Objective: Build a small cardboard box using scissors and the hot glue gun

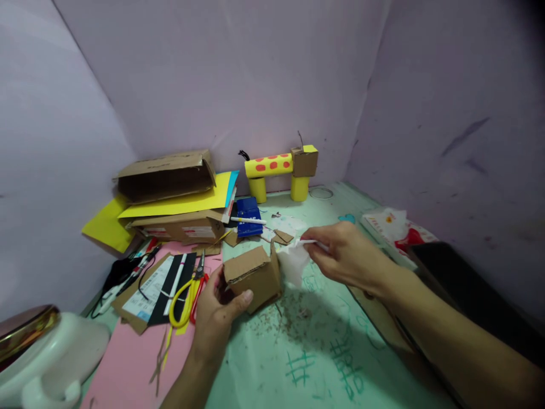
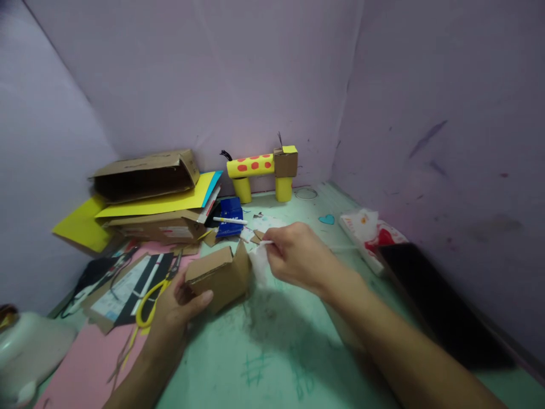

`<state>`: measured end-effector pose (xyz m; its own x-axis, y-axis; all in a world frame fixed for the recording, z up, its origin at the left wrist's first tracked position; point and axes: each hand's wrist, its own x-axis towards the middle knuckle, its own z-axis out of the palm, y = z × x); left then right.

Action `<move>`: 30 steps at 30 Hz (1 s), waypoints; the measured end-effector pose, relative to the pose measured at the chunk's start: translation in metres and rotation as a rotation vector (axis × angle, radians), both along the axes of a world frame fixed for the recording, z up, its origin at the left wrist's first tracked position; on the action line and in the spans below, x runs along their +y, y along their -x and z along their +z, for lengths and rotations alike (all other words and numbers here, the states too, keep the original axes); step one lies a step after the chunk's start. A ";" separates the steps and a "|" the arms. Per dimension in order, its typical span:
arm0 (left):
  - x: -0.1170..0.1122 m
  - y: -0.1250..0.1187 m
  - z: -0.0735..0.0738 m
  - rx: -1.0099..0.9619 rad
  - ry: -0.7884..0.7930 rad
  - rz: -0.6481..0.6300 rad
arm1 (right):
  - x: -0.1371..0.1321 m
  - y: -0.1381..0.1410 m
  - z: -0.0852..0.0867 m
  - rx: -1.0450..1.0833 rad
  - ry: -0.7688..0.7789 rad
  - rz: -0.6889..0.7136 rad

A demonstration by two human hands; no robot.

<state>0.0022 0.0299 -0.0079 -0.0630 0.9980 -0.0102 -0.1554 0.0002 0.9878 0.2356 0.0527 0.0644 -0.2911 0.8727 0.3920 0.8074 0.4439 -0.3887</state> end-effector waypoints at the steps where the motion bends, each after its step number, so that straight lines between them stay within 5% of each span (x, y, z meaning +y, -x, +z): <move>1: 0.000 0.000 0.001 -0.006 0.000 0.005 | 0.000 0.001 -0.001 -0.033 0.007 -0.004; 8: -0.001 -0.001 0.003 -0.041 0.005 0.021 | 0.005 0.006 -0.008 -0.260 0.021 -0.134; 14: -0.002 0.000 0.004 -0.049 -0.012 0.052 | 0.011 0.008 -0.016 -0.225 0.023 -0.137; 20: -0.004 -0.005 0.009 -0.073 -0.017 0.116 | 0.011 0.006 -0.020 -0.076 0.044 -0.078; 26: -0.003 -0.003 0.009 -0.065 -0.022 0.104 | 0.019 0.006 -0.033 0.457 0.202 -0.002; 30: -0.002 -0.002 0.009 -0.075 -0.040 0.090 | 0.029 0.008 -0.045 0.561 0.196 -0.005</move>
